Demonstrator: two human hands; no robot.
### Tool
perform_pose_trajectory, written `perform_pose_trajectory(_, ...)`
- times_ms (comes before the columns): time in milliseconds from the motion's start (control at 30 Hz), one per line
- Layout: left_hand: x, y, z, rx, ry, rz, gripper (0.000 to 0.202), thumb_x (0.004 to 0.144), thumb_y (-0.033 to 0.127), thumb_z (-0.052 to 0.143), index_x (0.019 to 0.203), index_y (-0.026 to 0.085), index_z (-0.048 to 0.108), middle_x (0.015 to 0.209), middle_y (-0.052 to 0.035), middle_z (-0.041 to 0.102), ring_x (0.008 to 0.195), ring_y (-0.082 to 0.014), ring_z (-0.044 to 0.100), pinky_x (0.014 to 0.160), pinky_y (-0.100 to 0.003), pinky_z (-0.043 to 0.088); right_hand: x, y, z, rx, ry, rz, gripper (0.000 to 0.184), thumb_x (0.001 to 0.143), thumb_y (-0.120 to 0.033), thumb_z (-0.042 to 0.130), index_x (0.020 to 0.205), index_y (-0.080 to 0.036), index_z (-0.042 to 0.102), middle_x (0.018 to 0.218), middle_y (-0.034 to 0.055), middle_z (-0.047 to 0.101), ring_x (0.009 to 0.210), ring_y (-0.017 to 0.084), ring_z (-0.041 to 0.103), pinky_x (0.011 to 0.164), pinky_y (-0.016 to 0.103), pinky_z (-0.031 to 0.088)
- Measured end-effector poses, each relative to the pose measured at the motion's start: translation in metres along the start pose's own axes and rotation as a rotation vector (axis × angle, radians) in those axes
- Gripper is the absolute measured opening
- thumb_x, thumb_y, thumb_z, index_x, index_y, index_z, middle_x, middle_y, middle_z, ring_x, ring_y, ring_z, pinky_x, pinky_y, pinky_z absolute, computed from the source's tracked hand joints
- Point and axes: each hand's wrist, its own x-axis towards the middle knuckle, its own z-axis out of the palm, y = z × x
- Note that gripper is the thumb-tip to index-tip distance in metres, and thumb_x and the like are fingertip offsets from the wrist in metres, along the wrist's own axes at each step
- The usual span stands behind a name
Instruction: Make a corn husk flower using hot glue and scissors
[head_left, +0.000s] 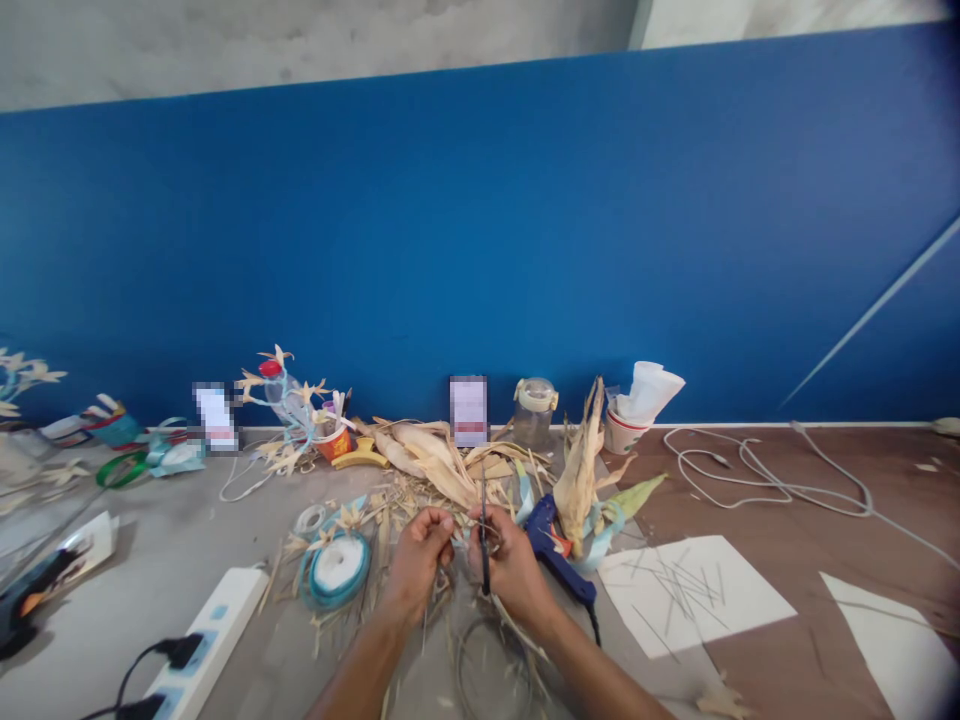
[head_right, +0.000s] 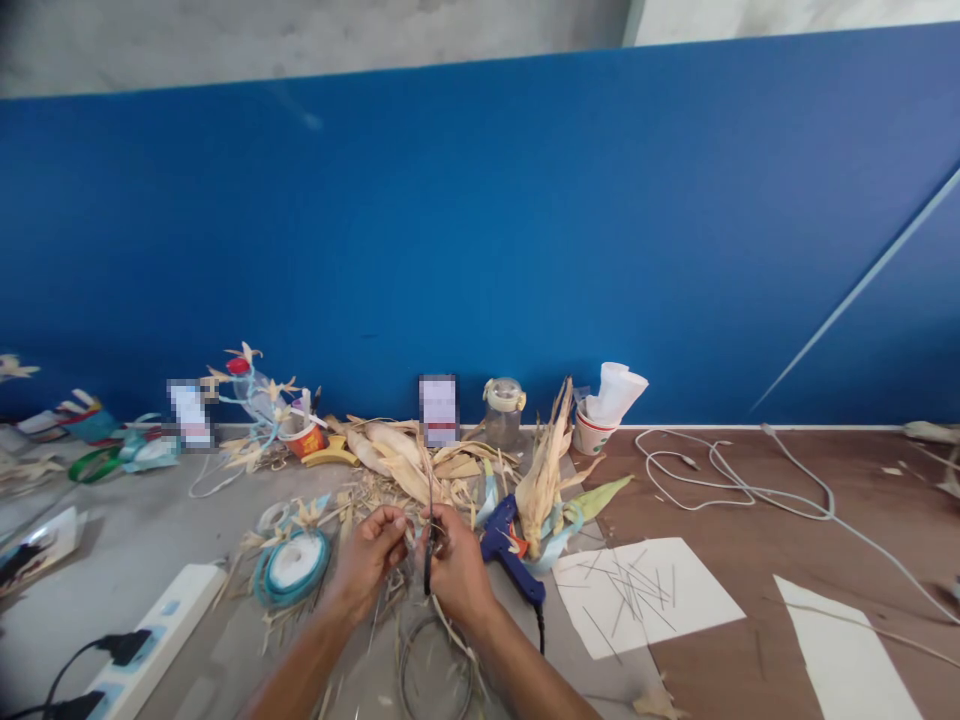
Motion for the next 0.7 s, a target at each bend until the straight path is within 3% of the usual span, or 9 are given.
perform_pose_trajectory(100,0.002,0.002,-0.004,0.044,0.063,0.066,0.027,0.074,0.045,0.060,0.071,0.019,0.053,0.047,0.0089,0.043,0.043,-0.0094,0.040,0.046,-0.022,0.030,0.000,-0.007,-0.004,-0.030,-0.071,0.030,0.031,0.069,-0.023,0.062,0.100,-0.018,0.058,0.072,-0.0008,0.060,0.065,0.015,0.055,0.062,0.025,0.046)
perform_pose_trajectory(233,0.004,-0.001,-0.013,0.237,0.228,0.230,0.021,0.080,0.040,0.054,0.078,0.019,0.057,0.055,0.0055,0.050,0.048,-0.0125,0.047,0.048,-0.024,0.037,-0.001,-0.015,-0.009,-0.122,-0.190,0.112,0.030,0.069,-0.023,0.062,0.098,-0.016,0.061,0.072,-0.0012,0.059,0.065,0.015,0.053,0.063,0.025,0.044)
perform_pose_trajectory(367,0.002,-0.005,-0.022,0.446,0.356,0.464,0.021,0.084,0.038,0.051,0.084,0.020,0.061,0.074,-0.0033,0.065,0.068,-0.0188,0.060,0.063,-0.031,0.048,-0.003,-0.013,-0.008,-0.251,-0.304,0.178,0.026,0.066,-0.021,0.063,0.092,-0.016,0.066,0.061,-0.0047,0.053,0.056,0.012,0.046,0.055,0.022,0.037)
perform_pose_trajectory(500,-0.001,-0.005,-0.027,0.543,0.382,0.620,0.020,0.087,0.033,0.047,0.087,0.020,0.062,0.084,-0.0073,0.069,0.081,-0.0214,0.064,0.076,-0.035,0.050,-0.003,-0.011,-0.006,-0.238,-0.369,0.214,0.020,0.062,-0.019,0.066,0.082,-0.017,0.068,0.056,-0.0068,0.049,0.052,0.009,0.041,0.051,0.021,0.032)
perform_pose_trajectory(700,-0.002,-0.007,-0.029,0.588,0.367,0.729,0.015,0.088,0.028,0.048,0.087,0.021,0.061,0.087,-0.0080,0.070,0.088,-0.0220,0.065,0.083,-0.038,0.050,-0.003,-0.020,-0.007,-0.113,-0.403,0.299,0.018,0.060,-0.028,0.072,0.074,-0.019,0.070,0.050,-0.0077,0.044,0.049,0.008,0.036,0.047,0.019,0.028)
